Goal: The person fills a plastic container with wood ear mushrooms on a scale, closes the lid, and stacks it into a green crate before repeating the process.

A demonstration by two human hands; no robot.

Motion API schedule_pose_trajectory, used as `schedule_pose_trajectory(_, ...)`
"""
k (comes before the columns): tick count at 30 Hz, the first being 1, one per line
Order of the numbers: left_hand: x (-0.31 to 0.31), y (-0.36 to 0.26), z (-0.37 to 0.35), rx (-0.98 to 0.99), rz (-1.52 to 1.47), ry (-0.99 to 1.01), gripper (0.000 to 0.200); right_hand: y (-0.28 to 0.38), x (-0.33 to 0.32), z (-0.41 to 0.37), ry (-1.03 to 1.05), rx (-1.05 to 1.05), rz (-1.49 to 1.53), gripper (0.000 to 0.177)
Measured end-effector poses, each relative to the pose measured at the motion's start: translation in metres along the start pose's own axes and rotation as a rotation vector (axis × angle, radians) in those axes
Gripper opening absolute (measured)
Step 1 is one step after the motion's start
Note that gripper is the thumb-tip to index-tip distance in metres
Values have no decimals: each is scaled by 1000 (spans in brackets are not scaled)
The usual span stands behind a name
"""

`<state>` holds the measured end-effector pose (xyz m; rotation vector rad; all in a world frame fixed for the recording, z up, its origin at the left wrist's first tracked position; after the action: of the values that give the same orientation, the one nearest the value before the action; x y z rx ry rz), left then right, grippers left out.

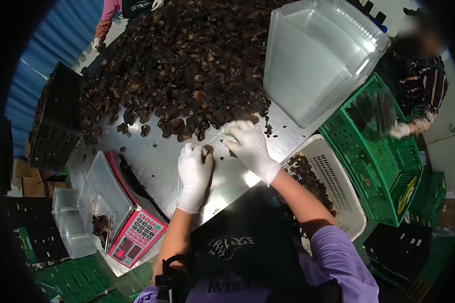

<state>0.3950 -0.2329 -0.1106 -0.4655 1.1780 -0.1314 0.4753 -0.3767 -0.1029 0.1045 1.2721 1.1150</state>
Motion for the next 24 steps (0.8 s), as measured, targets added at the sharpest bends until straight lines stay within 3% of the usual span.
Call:
schedule_pose_trajectory(1, -8, 3, -6, -26, -70, -6, 14, 10, -2, 16, -63, -87, -108, 31)
schedule_pose_trajectory(4, -19, 14, -12, -129, -181, 26, 19, 6, 10, 53, -86, 18, -338, 21)
schedule_pose_trajectory(7, -34, 21, -4, -266, -310, 142, 19, 16, 27, 48, 10, -97, -321, 12)
schedule_pose_trajectory(8, -30, 28, -2, -357, -385, 223, 20, 27, 22, 38, -80, -178, -233, 6)
schedule_pose_trajectory(11, -43, 36, 27, -97, -210, -125, 22, 40, 30, 7, 136, -154, -62, 13)
schedule_pose_trajectory(14, -14, 51, 48, -153, 126, -20, 26, 28, 23, 24, 147, -15, 47, 16)
schedule_pose_trajectory(15, 1, 58, 50, -174, 170, 162, 28, 26, 16, 37, 134, 2, -65, 21)
schedule_pose_trajectory(17, -1, 54, 40, -167, 144, 134, 21, 25, 2, 63, -78, -95, -162, 29)
schedule_pose_trajectory(18, 3, 56, 33, -244, 97, 297, 21, 22, 6, 76, -76, -102, -255, 33)
schedule_pose_trajectory(20, -8, 51, 17, -233, 26, 356, 22, 11, 20, 91, -11, -107, -394, 41)
schedule_pose_trajectory(23, -21, 52, 11, -279, -170, 420, 24, 12, 33, 89, 35, -149, -398, 24)
schedule_pose_trajectory(24, -32, 53, 20, -268, -189, 295, 24, 15, 28, 84, -27, -166, -357, 18)
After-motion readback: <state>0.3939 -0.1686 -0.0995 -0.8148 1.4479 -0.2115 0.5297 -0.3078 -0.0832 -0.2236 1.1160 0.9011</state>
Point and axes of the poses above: each hand's wrist, its own z-axis towards the middle knuckle, its own x-axis out of the palm, y = z × x, the point moved 9 cm from there along z, towards the middle knuckle, and after that the axes turned 3 degrees about -z, right-handed, at the moved point
